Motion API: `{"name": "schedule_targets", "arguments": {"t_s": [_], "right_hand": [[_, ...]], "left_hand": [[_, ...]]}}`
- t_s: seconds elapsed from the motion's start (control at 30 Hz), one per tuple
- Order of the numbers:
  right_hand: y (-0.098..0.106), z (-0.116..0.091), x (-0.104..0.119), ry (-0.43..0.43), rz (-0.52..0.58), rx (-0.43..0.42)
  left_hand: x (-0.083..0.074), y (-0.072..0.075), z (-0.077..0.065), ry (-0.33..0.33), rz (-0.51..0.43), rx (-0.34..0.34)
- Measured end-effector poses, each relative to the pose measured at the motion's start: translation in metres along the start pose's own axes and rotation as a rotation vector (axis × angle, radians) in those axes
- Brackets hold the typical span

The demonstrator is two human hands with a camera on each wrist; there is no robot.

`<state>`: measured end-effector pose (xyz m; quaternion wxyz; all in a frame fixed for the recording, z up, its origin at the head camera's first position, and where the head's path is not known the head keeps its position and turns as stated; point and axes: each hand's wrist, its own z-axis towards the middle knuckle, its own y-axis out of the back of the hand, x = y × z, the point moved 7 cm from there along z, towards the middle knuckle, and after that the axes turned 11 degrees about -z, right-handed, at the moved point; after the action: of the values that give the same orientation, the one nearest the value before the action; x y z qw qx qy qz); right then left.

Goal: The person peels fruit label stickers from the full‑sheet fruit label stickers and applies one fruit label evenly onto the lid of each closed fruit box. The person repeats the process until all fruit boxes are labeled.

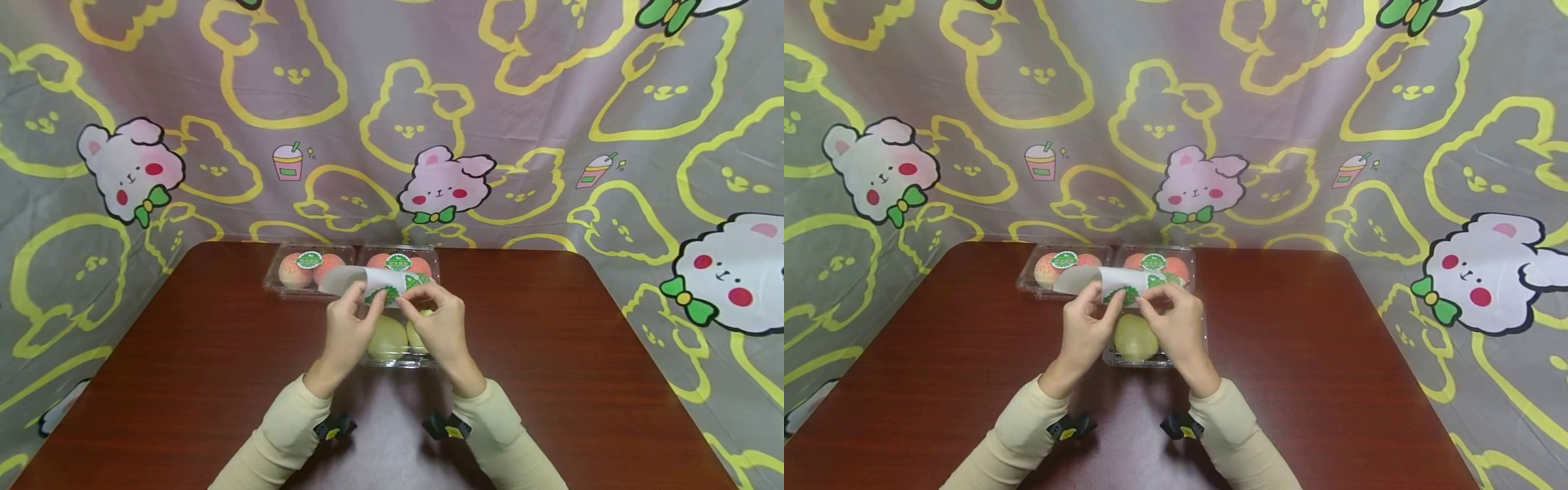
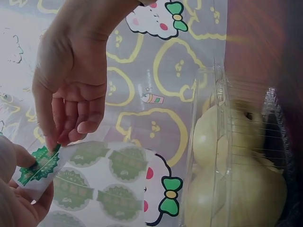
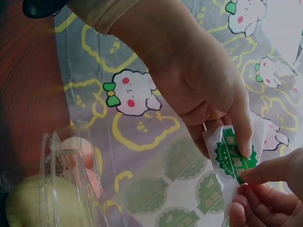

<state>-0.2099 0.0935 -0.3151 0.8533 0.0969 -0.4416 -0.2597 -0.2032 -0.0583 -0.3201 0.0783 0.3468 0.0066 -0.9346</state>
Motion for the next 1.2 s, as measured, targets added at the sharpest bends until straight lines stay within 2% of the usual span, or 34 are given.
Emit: {"name": "schedule_targets", "arguments": {"t_s": [0.1,0.23,0.33,0.4,0.47,0.57,0.67,0.73,1.2], "right_hand": [[-0.001,0.0,-0.001,-0.015,-0.003,0.016],[-0.001,0.001,0.0,0.014,-0.014,0.023],[-0.001,0.002,0.001,0.056,-0.034,0.034],[-0.001,0.002,0.002,0.078,-0.045,0.043],[-0.002,0.002,0.003,0.091,-0.053,0.052],[-0.002,0.002,0.004,0.106,-0.055,0.06],[-0.002,0.002,0.005,0.131,-0.059,0.062],[-0.002,0.002,0.005,0.148,-0.062,0.059],[-0.003,0.002,0.012,0.246,-0.045,0.083]], "left_hand": [[0.001,0.0,0.002,0.037,-0.026,0.015],[0.005,0.003,0.005,0.13,-0.057,0.023],[0.007,0.009,0.007,0.185,-0.052,-0.01],[0.006,0.015,0.009,0.19,-0.04,-0.046],[0.002,0.021,0.011,0.16,-0.021,-0.08],[-0.005,0.028,0.014,0.064,0.047,-0.119],[-0.011,0.032,0.016,-0.03,0.122,-0.141],[-0.013,0.033,0.017,-0.063,0.145,-0.146],[-0.01,0.041,0.021,-0.062,0.137,-0.164]]}}
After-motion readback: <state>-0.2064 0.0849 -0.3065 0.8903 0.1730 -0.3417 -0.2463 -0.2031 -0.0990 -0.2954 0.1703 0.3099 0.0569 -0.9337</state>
